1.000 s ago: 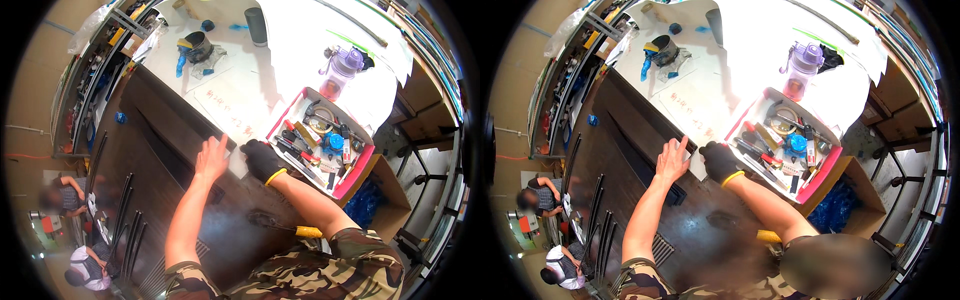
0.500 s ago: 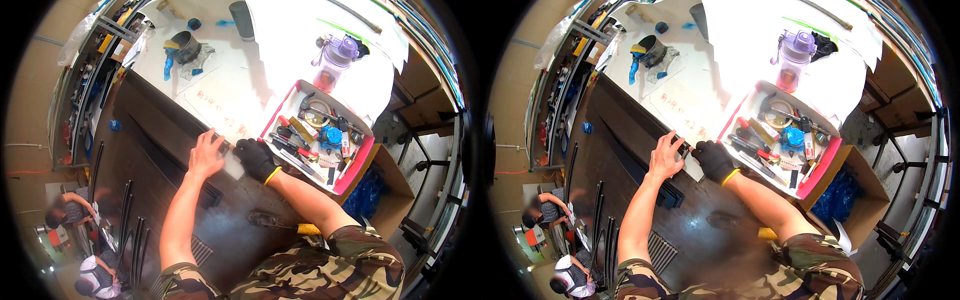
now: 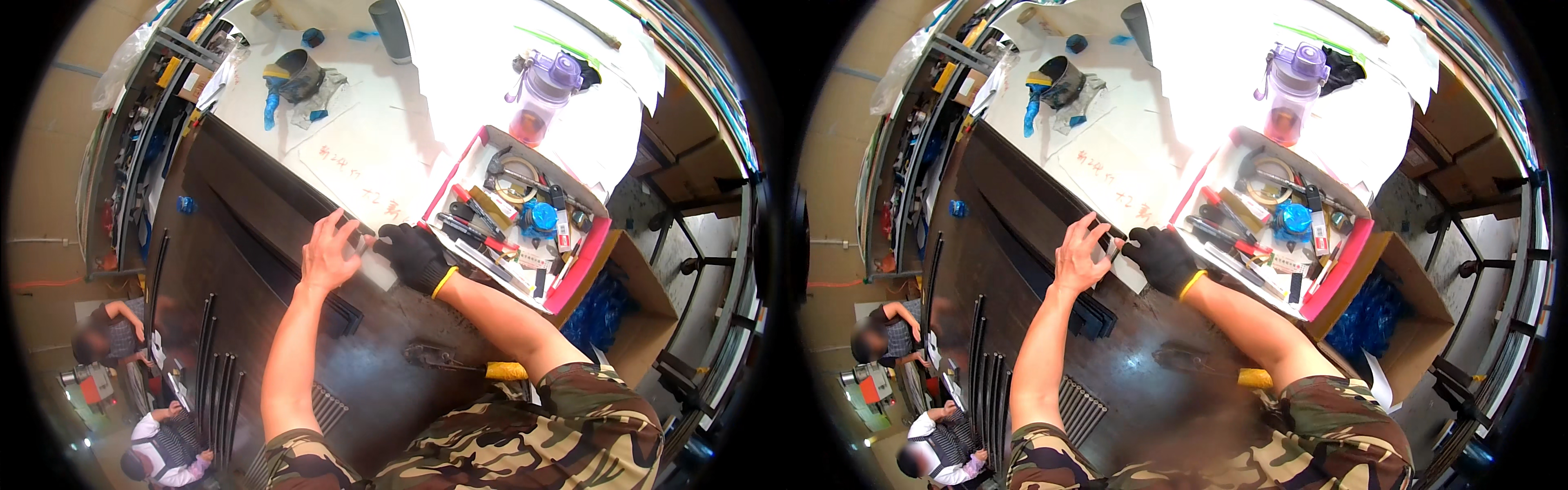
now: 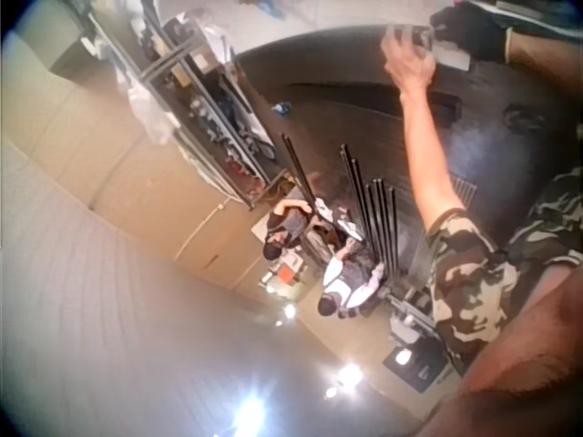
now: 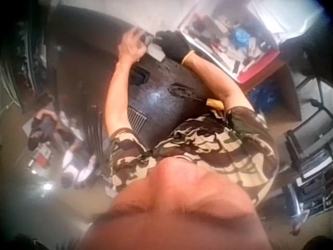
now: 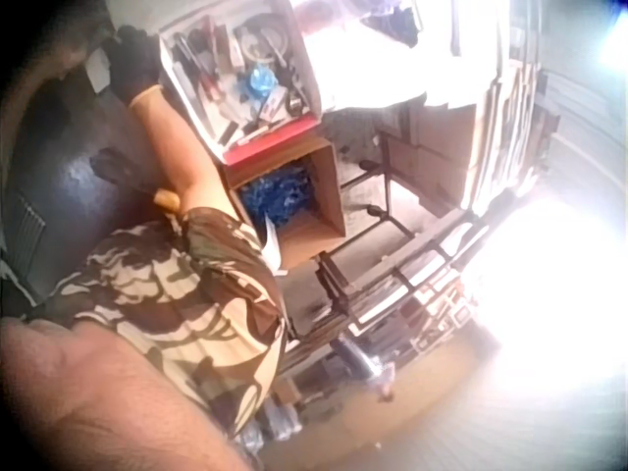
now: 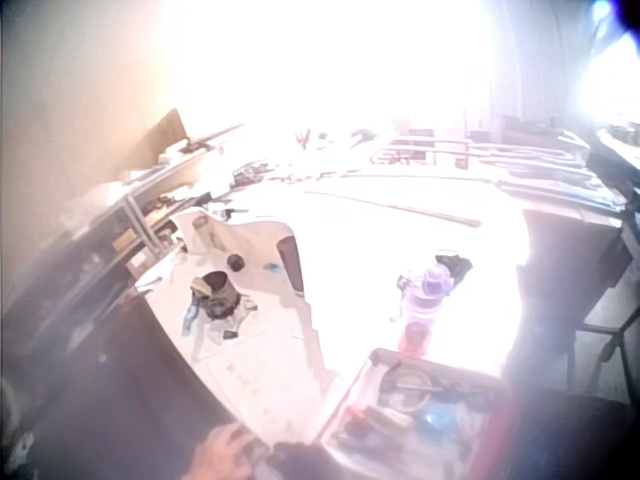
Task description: The person cleans a metal plate with a brush, applies a white sheet of material to a stack of metal rods, and then loads the rods into a machine to secure them together.
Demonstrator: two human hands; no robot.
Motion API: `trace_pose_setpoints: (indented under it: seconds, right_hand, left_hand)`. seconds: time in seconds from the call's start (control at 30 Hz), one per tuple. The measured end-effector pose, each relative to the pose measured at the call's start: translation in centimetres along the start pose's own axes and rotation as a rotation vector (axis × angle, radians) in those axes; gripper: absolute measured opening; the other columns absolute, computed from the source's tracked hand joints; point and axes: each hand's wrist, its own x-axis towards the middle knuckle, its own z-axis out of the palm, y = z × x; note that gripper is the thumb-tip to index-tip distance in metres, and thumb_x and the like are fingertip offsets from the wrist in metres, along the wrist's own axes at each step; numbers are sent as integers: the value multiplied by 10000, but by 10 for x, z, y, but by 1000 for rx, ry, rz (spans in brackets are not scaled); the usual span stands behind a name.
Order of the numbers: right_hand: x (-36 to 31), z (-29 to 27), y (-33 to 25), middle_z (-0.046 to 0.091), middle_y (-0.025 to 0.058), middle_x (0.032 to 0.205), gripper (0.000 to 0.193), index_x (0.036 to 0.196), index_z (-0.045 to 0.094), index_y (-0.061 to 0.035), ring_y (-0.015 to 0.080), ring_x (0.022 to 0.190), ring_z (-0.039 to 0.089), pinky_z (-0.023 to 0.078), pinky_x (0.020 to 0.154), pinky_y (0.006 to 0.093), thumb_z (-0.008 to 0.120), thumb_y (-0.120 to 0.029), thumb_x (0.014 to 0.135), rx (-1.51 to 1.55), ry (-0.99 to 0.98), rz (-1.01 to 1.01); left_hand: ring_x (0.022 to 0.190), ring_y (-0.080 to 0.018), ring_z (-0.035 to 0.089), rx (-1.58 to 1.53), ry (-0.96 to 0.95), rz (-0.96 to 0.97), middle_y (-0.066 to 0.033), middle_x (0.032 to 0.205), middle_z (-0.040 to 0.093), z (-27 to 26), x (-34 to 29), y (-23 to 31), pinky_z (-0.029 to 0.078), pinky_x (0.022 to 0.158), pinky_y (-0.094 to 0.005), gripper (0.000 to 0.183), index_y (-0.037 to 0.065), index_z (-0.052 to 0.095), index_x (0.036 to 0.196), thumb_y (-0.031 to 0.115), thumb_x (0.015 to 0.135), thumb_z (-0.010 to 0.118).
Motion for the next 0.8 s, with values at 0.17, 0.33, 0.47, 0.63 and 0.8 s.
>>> trace_pose_setpoints:
  seconds: [0.17,0.33,0.47,0.63,0.8]
  right_hand:
    - [6,2,-2,616,52,1053,297,1207,651,-182,257,890,627,492,762,423,567,-152,924,-40,-4,30]
    - [9,2,-4,619,43,973,154,975,694,-149,249,873,627,494,721,410,559,-223,967,-38,5,48]
    - [9,0,-5,615,37,944,155,946,696,-151,245,836,634,498,699,416,564,-230,963,-89,52,24]
    - [11,-3,-7,608,37,909,155,914,695,-155,241,805,637,500,671,419,570,-234,960,-87,45,10]
    - [13,-2,-8,664,42,989,150,979,705,-177,285,811,658,528,674,439,580,-260,977,-89,-34,79]
  left_hand:
    - [1301,-332,482,31,12,-26,-112,1473,443,0,3,6,579,830,-502,500,184,599,1171,151,698,756]
    - [1294,-350,471,68,14,-51,-124,1468,420,4,6,13,572,834,-507,506,164,573,1159,157,711,809]
    - [1275,-349,493,53,21,-48,-116,1452,444,5,7,11,559,866,-495,535,164,576,1160,151,691,836]
    - [1276,-330,497,26,10,-56,-104,1441,453,3,4,8,554,883,-490,523,161,577,1166,149,708,828]
    - [1282,-322,494,19,-4,-77,-101,1440,454,3,4,7,551,895,-491,528,162,580,1173,156,710,834]
